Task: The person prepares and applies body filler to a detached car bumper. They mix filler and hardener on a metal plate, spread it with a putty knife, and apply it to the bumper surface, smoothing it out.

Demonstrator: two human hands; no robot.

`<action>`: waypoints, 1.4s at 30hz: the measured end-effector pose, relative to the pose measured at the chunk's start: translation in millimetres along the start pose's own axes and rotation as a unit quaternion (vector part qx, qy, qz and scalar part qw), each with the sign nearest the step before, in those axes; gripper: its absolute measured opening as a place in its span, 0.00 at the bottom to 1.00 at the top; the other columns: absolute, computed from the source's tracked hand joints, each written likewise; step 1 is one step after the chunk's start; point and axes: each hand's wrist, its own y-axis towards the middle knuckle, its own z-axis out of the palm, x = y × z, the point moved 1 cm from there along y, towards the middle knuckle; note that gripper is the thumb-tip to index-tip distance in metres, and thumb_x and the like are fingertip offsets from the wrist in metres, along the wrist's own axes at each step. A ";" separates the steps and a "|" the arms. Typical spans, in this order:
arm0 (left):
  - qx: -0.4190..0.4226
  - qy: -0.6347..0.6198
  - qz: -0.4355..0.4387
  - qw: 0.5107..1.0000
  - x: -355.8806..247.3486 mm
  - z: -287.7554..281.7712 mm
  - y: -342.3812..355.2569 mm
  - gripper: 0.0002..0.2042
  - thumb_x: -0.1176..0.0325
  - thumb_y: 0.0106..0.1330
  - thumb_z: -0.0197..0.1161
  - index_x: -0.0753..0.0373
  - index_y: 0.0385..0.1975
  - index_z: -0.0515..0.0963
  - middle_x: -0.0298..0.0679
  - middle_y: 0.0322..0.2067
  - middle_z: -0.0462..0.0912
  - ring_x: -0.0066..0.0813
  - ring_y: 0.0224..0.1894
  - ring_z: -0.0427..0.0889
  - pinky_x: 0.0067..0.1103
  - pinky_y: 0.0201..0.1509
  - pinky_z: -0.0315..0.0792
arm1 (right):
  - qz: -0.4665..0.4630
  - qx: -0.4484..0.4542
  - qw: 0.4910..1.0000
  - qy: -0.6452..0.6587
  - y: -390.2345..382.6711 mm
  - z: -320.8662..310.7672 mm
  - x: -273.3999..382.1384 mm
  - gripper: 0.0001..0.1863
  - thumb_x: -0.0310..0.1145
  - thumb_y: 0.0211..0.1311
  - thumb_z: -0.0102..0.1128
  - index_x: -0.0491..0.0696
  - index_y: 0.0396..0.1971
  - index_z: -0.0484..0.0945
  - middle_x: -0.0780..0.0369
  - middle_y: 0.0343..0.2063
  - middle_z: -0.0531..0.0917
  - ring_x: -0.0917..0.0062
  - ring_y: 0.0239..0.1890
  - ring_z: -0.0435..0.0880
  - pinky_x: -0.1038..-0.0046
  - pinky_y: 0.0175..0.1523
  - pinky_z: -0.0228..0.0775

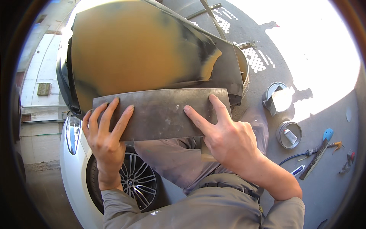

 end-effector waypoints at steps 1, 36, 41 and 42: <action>-0.016 0.001 0.012 1.000 4.8 -15.6 16.9 0.32 0.86 0.53 0.65 0.45 0.57 0.90 0.37 0.61 0.86 0.42 0.63 0.80 0.44 0.73 0.67 | 0.004 -0.023 1.000 0.002 2.7 -10.7 3.4 0.45 0.20 0.46 0.67 0.65 0.70 0.81 0.42 0.63 0.78 0.62 0.29 0.90 0.66 0.31 0.84; -0.037 0.041 0.144 0.988 51.6 -16.8 112.3 0.31 0.84 0.60 0.60 0.47 0.62 0.87 0.33 0.62 0.86 0.44 0.64 0.79 0.39 0.71 0.71 | 0.033 -0.125 0.986 0.108 54.1 -9.4 -17.6 0.42 0.20 0.47 0.62 0.63 0.68 0.83 0.40 0.62 0.80 0.55 0.38 0.90 0.61 0.47 0.85; -0.056 0.060 0.074 0.994 32.8 5.1 71.6 0.35 0.86 0.55 0.63 0.43 0.63 0.87 0.30 0.64 0.85 0.44 0.65 0.79 0.40 0.71 0.70 | 0.012 -0.144 0.988 0.053 44.7 8.7 -21.0 0.45 0.17 0.41 0.60 0.64 0.66 0.85 0.45 0.63 0.79 0.59 0.38 0.90 0.66 0.35 0.83; -0.064 0.048 0.055 0.995 28.9 11.5 63.0 0.36 0.87 0.55 0.63 0.43 0.62 0.88 0.30 0.64 0.85 0.43 0.64 0.79 0.39 0.71 0.70 | 0.006 -0.144 0.988 0.050 43.2 12.3 -22.4 0.45 0.18 0.43 0.62 0.67 0.66 0.84 0.46 0.64 0.79 0.62 0.36 0.90 0.66 0.35 0.84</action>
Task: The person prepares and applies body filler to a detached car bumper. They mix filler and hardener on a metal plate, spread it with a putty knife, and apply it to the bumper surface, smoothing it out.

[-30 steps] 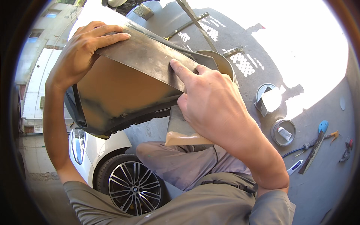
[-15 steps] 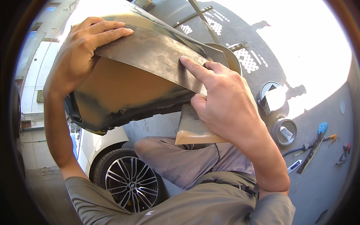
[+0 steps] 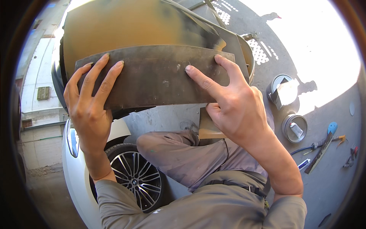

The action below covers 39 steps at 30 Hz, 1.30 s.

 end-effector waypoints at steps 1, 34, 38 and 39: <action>-0.002 -0.008 -0.014 1.000 -4.6 4.1 -8.9 0.35 0.87 0.55 0.63 0.43 0.61 0.88 0.30 0.63 0.85 0.43 0.64 0.79 0.39 0.71 0.70 | -0.002 0.002 1.000 -0.005 -2.7 2.8 -1.9 0.45 0.19 0.44 0.64 0.69 0.67 0.83 0.47 0.64 0.78 0.65 0.33 0.89 0.67 0.34 0.85; 0.025 -0.045 0.158 0.986 53.8 -36.3 107.4 0.26 0.77 0.63 0.63 0.50 0.62 0.86 0.35 0.63 0.84 0.44 0.66 0.77 0.38 0.75 0.66 | 0.029 -0.018 0.999 0.043 30.9 -53.5 20.8 0.36 0.23 0.53 0.59 0.52 0.68 0.81 0.41 0.54 0.85 0.51 0.36 0.89 0.60 0.49 0.84; 0.056 -0.063 0.208 0.974 66.8 -22.3 148.7 0.21 0.68 0.68 0.66 0.48 0.61 0.87 0.34 0.61 0.87 0.40 0.64 0.79 0.34 0.75 0.68 | 0.046 0.027 0.997 0.060 47.7 -58.3 18.6 0.34 0.26 0.56 0.59 0.45 0.67 0.80 0.47 0.47 0.89 0.51 0.38 0.89 0.60 0.55 0.80; 0.041 -0.081 0.224 0.970 68.3 -19.8 153.9 0.21 0.68 0.68 0.66 0.48 0.61 0.87 0.35 0.61 0.87 0.39 0.64 0.80 0.33 0.75 0.68 | 0.056 0.040 0.996 0.064 49.8 -59.9 17.8 0.33 0.26 0.56 0.59 0.45 0.67 0.80 0.48 0.45 0.89 0.51 0.39 0.89 0.59 0.56 0.80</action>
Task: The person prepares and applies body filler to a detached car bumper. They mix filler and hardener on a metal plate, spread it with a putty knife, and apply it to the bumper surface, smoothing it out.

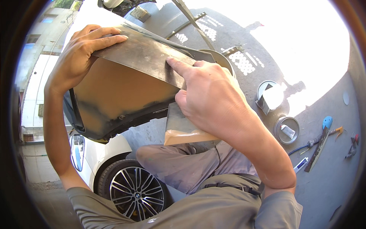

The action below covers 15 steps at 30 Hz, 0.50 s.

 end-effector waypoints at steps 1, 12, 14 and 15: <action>-0.001 -0.005 0.005 1.000 3.1 2.1 3.0 0.21 0.68 0.68 0.66 0.49 0.61 0.87 0.35 0.61 0.87 0.39 0.64 0.80 0.33 0.75 0.68 | 0.007 0.012 1.000 0.005 0.9 -1.4 -0.3 0.33 0.26 0.56 0.59 0.44 0.67 0.80 0.49 0.44 0.90 0.51 0.40 0.89 0.59 0.57 0.79; 0.005 -0.072 0.005 0.997 12.0 17.1 1.2 0.21 0.69 0.66 0.69 0.54 0.60 0.87 0.38 0.60 0.87 0.43 0.63 0.80 0.34 0.73 0.72 | 0.044 0.011 0.998 0.034 3.6 8.9 -2.9 0.35 0.27 0.56 0.60 0.50 0.68 0.81 0.47 0.46 0.90 0.53 0.47 0.90 0.61 0.58 0.79; 0.025 -0.067 -0.024 0.997 7.6 15.0 -5.9 0.22 0.67 0.64 0.71 0.56 0.60 0.86 0.39 0.61 0.86 0.45 0.65 0.78 0.36 0.74 0.71 | 0.043 0.008 0.998 0.034 1.8 14.2 -5.1 0.36 0.28 0.55 0.60 0.52 0.69 0.81 0.46 0.48 0.89 0.53 0.48 0.90 0.61 0.59 0.79; 0.021 -0.069 -0.016 0.997 4.2 13.0 -11.0 0.23 0.68 0.64 0.71 0.56 0.61 0.86 0.38 0.61 0.86 0.45 0.65 0.78 0.36 0.74 0.71 | 0.036 0.007 0.999 0.031 -0.2 17.1 -6.5 0.36 0.28 0.54 0.60 0.53 0.69 0.81 0.45 0.50 0.89 0.52 0.49 0.90 0.60 0.59 0.78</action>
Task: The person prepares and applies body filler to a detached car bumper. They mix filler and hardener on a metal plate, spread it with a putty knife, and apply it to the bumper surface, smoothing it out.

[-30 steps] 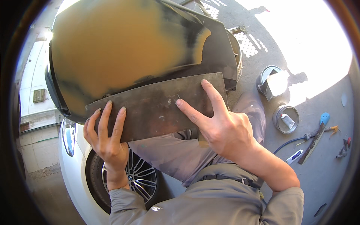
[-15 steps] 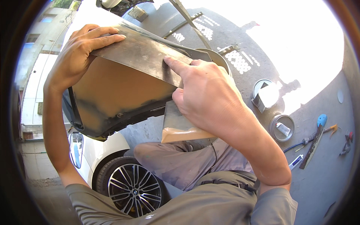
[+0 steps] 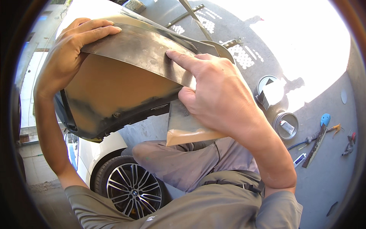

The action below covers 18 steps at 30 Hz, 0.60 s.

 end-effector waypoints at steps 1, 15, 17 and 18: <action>0.002 0.006 -0.006 1.000 -4.4 -1.1 -5.8 0.23 0.68 0.63 0.71 0.55 0.61 0.86 0.38 0.61 0.86 0.45 0.65 0.78 0.36 0.74 0.71 | -0.016 -0.014 1.000 -0.013 -1.4 2.3 -1.4 0.36 0.28 0.54 0.60 0.55 0.69 0.81 0.44 0.52 0.88 0.51 0.49 0.90 0.60 0.60 0.78; -0.048 0.131 -0.231 0.963 -121.3 44.9 -110.0 0.36 0.88 0.53 0.64 0.45 0.61 0.88 0.31 0.63 0.85 0.46 0.65 0.78 0.38 0.72 0.72 | -0.090 -0.006 0.993 -0.078 -39.8 36.4 -15.3 0.46 0.17 0.39 0.62 0.66 0.65 0.86 0.42 0.63 0.79 0.55 0.43 0.91 0.66 0.39 0.86; -0.069 0.122 -0.265 0.954 -136.0 61.4 -120.9 0.35 0.89 0.54 0.63 0.44 0.59 0.89 0.30 0.62 0.86 0.45 0.64 0.79 0.39 0.72 0.74 | -0.097 -0.006 0.990 -0.099 -44.6 42.0 -19.4 0.45 0.17 0.40 0.62 0.66 0.64 0.86 0.43 0.63 0.78 0.59 0.40 0.91 0.68 0.35 0.85; -0.085 0.110 -0.274 0.952 -141.6 69.7 -125.6 0.35 0.89 0.54 0.63 0.44 0.59 0.89 0.30 0.62 0.86 0.45 0.64 0.79 0.38 0.72 0.74 | -0.101 -0.006 0.989 -0.112 -47.2 44.7 -21.5 0.45 0.17 0.40 0.63 0.67 0.64 0.87 0.43 0.64 0.78 0.62 0.39 0.91 0.69 0.34 0.84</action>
